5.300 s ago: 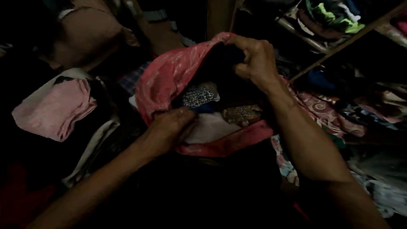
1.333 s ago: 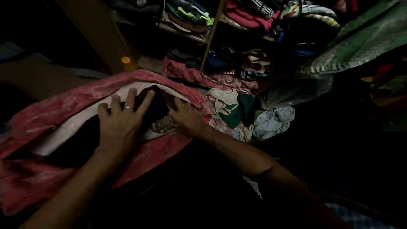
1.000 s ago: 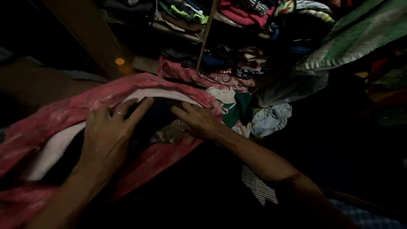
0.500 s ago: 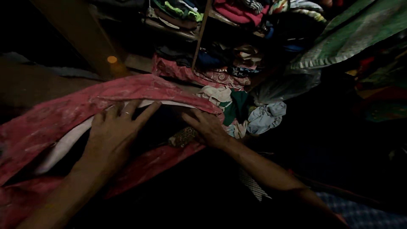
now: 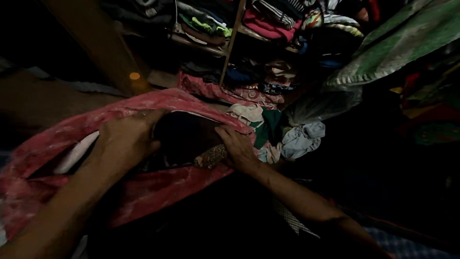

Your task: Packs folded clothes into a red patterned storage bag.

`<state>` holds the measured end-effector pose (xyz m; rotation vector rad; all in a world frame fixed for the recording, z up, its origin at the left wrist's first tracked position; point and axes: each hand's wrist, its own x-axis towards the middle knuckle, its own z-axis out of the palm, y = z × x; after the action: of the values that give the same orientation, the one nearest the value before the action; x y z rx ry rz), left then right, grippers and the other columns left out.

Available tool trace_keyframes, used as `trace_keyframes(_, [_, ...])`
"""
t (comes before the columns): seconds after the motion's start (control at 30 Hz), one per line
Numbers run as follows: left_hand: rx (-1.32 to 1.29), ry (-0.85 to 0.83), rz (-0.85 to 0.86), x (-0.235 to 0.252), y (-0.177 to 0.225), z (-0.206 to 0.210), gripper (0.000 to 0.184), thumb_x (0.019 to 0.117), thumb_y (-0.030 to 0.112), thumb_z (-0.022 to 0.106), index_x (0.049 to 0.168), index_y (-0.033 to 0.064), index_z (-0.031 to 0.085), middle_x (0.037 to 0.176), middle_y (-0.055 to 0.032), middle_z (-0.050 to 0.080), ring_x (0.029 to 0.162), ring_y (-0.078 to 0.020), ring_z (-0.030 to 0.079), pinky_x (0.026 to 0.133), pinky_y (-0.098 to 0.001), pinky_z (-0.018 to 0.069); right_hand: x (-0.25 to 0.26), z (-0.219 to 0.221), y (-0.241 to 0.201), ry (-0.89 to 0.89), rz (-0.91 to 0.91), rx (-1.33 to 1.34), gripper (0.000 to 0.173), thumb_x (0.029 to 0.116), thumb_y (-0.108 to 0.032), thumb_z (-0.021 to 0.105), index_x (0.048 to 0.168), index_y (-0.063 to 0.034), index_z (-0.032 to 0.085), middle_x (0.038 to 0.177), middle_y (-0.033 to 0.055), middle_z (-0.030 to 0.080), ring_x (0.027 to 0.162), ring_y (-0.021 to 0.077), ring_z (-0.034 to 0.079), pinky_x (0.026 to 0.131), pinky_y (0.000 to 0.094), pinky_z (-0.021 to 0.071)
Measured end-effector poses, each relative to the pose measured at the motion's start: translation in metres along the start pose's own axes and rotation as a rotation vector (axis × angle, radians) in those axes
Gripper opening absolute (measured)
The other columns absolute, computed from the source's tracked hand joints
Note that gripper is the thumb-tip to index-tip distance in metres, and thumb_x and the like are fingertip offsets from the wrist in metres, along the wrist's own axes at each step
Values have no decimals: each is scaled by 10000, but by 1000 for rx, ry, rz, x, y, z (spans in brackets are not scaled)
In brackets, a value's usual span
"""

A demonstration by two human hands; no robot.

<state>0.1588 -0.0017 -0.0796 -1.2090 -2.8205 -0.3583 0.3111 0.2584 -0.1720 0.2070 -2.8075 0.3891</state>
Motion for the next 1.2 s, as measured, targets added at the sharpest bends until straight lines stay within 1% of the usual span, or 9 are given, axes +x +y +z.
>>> trace_keyframes(0.1, [-67,-8,-6,15,-2,-20,537,776,48,830,1281,134,669,875,-274,687,782,-549,654,637,-741,461,6,-8,0,-34,-80,-71,801,747,-168,856,1477,-121,530,1430,226,566,1090,438,660,782,580,566])
trace_keyframes(0.2, [-133,-60,-46,25,-1,-38,481,847,41,760,1315,71,654,964,-340,667,920,-588,628,778,-765,436,19,-27,1,-92,-100,56,757,761,-130,838,1451,-35,541,1359,233,626,1130,424,673,857,612,564])
trace_keyframes(0.43, [-179,-57,-85,39,-7,-46,404,866,72,711,1268,103,683,1008,-271,694,967,-517,650,804,-726,460,63,-63,16,-190,118,342,693,829,-239,827,1440,-57,557,1227,184,704,1099,341,695,947,604,528])
trace_keyframes(0.6, [-138,-71,-72,35,-5,-36,409,865,99,704,1272,111,676,998,-261,695,959,-509,652,801,-713,458,59,-75,12,-504,166,462,1033,723,-345,913,1573,-122,369,1530,171,462,1360,280,512,1104,514,454])
trace_keyframes(0.77, [-106,-87,-63,31,-3,-28,436,855,111,714,1287,148,669,990,-256,695,937,-518,650,748,-722,452,57,-72,24,-510,126,510,686,972,-502,625,1560,-196,448,1542,91,494,1400,220,488,1147,489,413])
trace_keyframes(0.93, [-99,-28,-4,25,-5,-15,463,826,152,745,1282,137,662,1123,-222,698,1008,-491,661,756,-724,469,84,-67,15,-510,128,335,961,811,-655,747,1609,-302,344,1526,116,506,1316,293,561,1029,608,477])
trace_keyframes(1.03, [-109,-10,29,21,-5,-8,525,817,136,742,1333,138,641,1213,-195,688,1050,-475,663,755,-716,480,92,-54,2,-445,72,148,794,851,-697,662,1508,-273,521,1403,233,558,1172,401,616,896,640,509])
trace_keyframes(1.13, [-128,18,86,17,-5,-4,607,820,189,746,1409,173,596,1242,-189,678,1056,-470,662,751,-703,484,101,-36,-2,-263,-173,40,467,990,-483,605,1187,-71,701,1080,226,654,912,393,681,719,564,547])
trace_keyframes(1.2, [-148,63,106,16,-1,0,681,844,410,690,1474,197,541,1245,-199,677,1043,-473,667,743,-699,487,111,-32,-6,-153,-250,43,305,975,-271,647,999,28,701,1002,251,679,866,420,701,693,577,554])
